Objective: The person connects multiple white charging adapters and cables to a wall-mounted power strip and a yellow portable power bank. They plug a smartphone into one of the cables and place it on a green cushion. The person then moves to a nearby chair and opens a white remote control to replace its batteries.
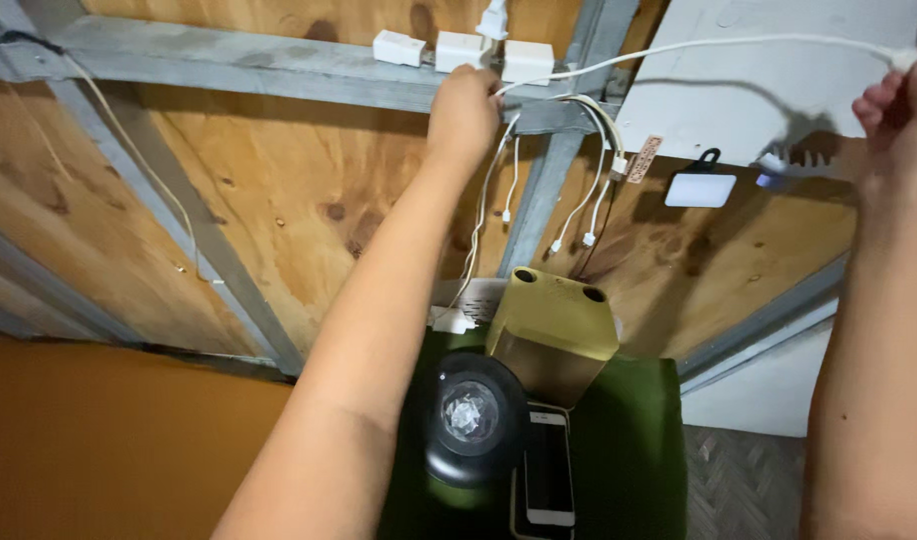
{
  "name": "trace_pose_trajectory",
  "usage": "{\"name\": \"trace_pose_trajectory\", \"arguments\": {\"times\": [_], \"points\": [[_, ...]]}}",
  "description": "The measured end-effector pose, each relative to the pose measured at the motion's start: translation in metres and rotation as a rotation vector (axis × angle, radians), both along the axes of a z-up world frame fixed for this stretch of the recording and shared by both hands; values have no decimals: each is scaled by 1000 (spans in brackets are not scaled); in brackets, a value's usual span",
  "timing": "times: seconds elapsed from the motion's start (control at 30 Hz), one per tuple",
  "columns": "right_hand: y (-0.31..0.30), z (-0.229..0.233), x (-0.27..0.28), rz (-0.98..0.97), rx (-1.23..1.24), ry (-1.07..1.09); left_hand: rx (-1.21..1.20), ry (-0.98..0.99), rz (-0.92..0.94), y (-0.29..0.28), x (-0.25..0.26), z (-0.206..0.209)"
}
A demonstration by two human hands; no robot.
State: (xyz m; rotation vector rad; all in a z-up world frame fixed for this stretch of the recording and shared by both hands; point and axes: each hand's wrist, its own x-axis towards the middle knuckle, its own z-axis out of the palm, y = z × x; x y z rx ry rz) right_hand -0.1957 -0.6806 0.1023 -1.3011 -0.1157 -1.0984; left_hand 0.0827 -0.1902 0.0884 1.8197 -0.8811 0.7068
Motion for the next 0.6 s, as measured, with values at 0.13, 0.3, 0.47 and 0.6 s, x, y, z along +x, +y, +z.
{"name": "trace_pose_trajectory", "arguments": {"times": [0.13,0.3,0.47,0.6], "points": [[46,-26,-36,-282,95,68,-22,10,-6,-25,-5,19],[103,-49,-57,-356,263,81,11,29,-75,-47,-14,32],[115,-100,-63,-283,360,123,-12,-82,-104,-56,-25,29],[110,-149,-64,-301,468,195,79,-70,-94,-61,-32,23]]}}
